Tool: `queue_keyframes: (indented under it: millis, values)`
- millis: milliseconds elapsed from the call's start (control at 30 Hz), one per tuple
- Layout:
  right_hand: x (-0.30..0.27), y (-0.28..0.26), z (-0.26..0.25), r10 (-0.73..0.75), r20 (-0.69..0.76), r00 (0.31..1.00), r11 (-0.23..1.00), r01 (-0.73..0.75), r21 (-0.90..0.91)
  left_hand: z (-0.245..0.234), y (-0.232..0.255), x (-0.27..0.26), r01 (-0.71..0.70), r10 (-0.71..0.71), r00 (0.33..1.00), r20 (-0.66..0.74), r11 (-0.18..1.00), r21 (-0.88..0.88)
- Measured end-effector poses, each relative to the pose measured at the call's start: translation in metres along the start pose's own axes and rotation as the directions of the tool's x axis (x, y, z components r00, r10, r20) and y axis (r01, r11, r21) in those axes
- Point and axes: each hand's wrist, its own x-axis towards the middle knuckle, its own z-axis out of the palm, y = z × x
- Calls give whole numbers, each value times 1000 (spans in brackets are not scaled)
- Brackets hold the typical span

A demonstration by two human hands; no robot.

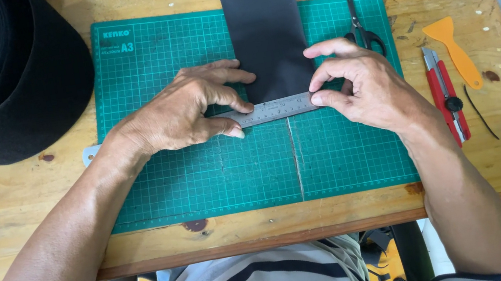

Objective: Measuring and cutting a strip of black material using a ruler and utility knife on a cutting mat

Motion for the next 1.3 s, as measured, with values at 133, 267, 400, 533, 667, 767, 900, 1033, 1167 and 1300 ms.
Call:
queue_keyframes:
  millis: [133,267,400,533,667,767,900,1033,1167,1300]
  values:
    - [-1,0,0,2,4,1000,1000,-2,16,0,0,-1,-1,1,1000,9,1000,-3]
    - [0,-3,-1,16,3,1000,1000,-16,20,0,-2,0,-6,6,1000,9,1000,3]
    - [-1,0,0,21,-2,1000,999,-21,33,1,-3,0,0,0,1000,14,1000,3]
    - [-1,-2,-1,20,1,1000,999,-20,28,0,-1,-1,-15,15,1000,20,1000,-1]
    - [-1,-2,-1,20,-3,1000,1000,-20,23,-1,-2,0,-16,16,1000,23,1000,5]
    - [0,-2,-1,17,-4,1000,1000,-17,22,-1,-1,0,-16,16,1000,25,1000,7]
    - [0,2,1,-1,-13,1000,1000,1,23,-4,5,0,-19,17,999,40,999,42]
    - [1,3,1,10,-19,1000,999,-9,32,-4,11,2,-18,12,998,55,993,119]
    - [1,-2,1,23,-35,999,999,-21,42,18,-2,23,-89,93,996,0,945,315]
    - [2,-3,0,43,-22,999,999,-43,27,32,9,44,-205,201,979,38,963,176]
